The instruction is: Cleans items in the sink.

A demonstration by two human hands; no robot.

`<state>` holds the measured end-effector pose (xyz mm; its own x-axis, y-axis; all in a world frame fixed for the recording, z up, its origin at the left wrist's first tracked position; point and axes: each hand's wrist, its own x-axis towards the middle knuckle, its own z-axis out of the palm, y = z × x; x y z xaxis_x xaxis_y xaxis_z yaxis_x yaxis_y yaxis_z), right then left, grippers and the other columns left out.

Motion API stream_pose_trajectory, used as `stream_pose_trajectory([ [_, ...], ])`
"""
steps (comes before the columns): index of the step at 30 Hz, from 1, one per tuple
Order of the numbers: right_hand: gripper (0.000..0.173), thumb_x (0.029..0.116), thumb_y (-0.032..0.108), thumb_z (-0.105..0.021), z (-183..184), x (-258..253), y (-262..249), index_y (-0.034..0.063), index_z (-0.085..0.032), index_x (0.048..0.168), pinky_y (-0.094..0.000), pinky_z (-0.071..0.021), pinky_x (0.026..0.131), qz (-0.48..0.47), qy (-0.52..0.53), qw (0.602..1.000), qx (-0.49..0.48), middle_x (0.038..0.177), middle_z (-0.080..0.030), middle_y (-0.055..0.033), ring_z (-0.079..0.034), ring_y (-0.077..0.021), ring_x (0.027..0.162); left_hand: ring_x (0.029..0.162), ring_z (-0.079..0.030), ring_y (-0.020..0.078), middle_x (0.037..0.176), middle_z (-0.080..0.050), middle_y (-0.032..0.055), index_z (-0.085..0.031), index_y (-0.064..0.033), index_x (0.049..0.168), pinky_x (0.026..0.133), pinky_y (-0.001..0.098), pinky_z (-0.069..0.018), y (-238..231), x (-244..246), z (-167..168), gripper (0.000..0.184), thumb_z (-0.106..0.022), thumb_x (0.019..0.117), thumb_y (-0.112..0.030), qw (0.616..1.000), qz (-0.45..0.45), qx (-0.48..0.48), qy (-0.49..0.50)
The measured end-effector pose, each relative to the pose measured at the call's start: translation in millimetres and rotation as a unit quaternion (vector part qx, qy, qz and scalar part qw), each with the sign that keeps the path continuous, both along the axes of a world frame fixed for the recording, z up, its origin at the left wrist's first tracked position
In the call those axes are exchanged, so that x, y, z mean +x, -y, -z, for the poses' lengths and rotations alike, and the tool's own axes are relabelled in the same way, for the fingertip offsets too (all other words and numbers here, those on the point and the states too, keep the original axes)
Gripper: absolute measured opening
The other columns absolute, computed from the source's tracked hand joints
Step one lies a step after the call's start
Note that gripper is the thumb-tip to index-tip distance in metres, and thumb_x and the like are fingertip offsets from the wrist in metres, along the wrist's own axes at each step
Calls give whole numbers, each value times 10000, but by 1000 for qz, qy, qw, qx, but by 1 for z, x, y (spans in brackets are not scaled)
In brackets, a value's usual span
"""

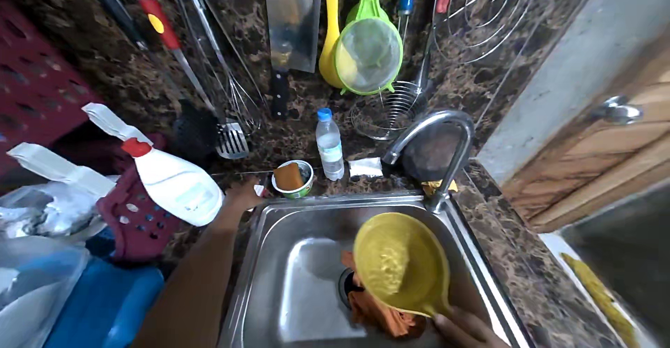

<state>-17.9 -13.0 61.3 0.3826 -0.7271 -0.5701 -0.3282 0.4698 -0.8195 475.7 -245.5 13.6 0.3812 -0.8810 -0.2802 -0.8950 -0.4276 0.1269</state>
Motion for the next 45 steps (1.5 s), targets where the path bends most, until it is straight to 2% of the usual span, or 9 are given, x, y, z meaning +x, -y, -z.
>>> stream_pose_trajectory([
  [9, 357, 1123, 297, -380, 112, 151, 36, -5, -541, 1226, -302, -499, 628, -111, -13, 991, 73, 807, -517, -36, -528, -120, 626, 1155, -606, 529, 1228, -623, 344, -377, -76, 1506, 940, 708, -466, -15, 0, -4, 751, -772, 900, -277, 994, -53, -38, -88],
  [17, 385, 1125, 327, -371, 149, 199, 31, 7, -533, 1264, -329, -512, 643, -102, -20, 990, 95, 843, -535, -68, -553, -155, 647, 1185, -571, 559, 1534, -356, 352, -489, -217, 1492, 881, 696, -508, -20, -18, -7, 635, -738, 929, -372, 998, -51, -37, -6],
  [24, 433, 1133, 336, -326, 162, 217, 31, -19, -491, 1319, -353, -545, 696, -66, 9, 994, 84, 904, -578, -115, -610, -185, 696, 1300, -528, 501, 1378, -585, 288, -605, -88, 1401, 1036, 717, -398, -24, -11, -19, 533, -770, 925, -262, 997, 37, 10, -60],
  [28, 554, 1135, 366, -286, 151, 203, 40, -79, -506, 1381, -557, -454, 1035, -151, -35, 987, 34, 1271, -605, -312, -615, -404, 1171, 1399, -417, 519, 1522, -424, 329, -264, -33, 1604, 1122, 695, -328, -26, -10, -18, 946, -836, 857, -138, 991, 21, -5, -131],
  [31, 595, 1123, 419, -265, 136, 174, 56, -20, -586, 1363, -615, -438, 1066, -184, -214, 957, -62, 1351, -605, -281, -570, -428, 1292, 1383, -428, 531, 1530, -399, 346, -59, -112, 1653, 1096, 696, -355, -31, -14, -17, 1144, -858, 835, -147, 988, -16, -38, -147],
  [33, 502, 1079, 359, -439, 136, 149, 72, 2, -542, 1416, -616, -435, 1070, -142, -349, 920, -108, 1409, -558, -271, -512, -441, 1344, 1342, -462, 552, 1491, -438, 361, -79, -126, 1654, 1065, 727, -365, -38, -18, -16, 1136, -863, 834, -180, 989, -30, -61, -131],
  [36, 698, 954, 324, -660, 156, 112, 89, -20, -417, 1511, -655, -379, 1089, -116, -468, 875, -57, 1535, -411, -303, -376, -480, 1435, 1280, -520, 553, 1404, -526, 353, -295, -93, 1598, 1019, 739, -399, -57, -33, -18, 935, -844, 850, -207, 985, -55, -116, -119],
  [38, 701, 915, 345, -705, 173, 95, 89, 41, -468, 1501, -661, -420, 1047, -121, -479, 869, -4, 1525, -439, -277, -427, -476, 1400, 1305, -513, 513, 1407, -531, 333, -398, -30, 1527, 1056, 696, -397, -73, -49, -19, 794, -820, 878, -208, 978, -65, -133, -147],
  [45, 351, 1091, 169, -442, 158, 62, 99, -83, -498, 1330, -510, -501, 959, 47, -155, 987, -19, 1251, -588, -294, -618, -368, 1119, 1301, -551, 397, 1424, -549, 262, -456, -45, 1500, 1081, 565, -446, -130, -140, -6, 645, -744, 948, -211, 942, 0, -78, -326],
])
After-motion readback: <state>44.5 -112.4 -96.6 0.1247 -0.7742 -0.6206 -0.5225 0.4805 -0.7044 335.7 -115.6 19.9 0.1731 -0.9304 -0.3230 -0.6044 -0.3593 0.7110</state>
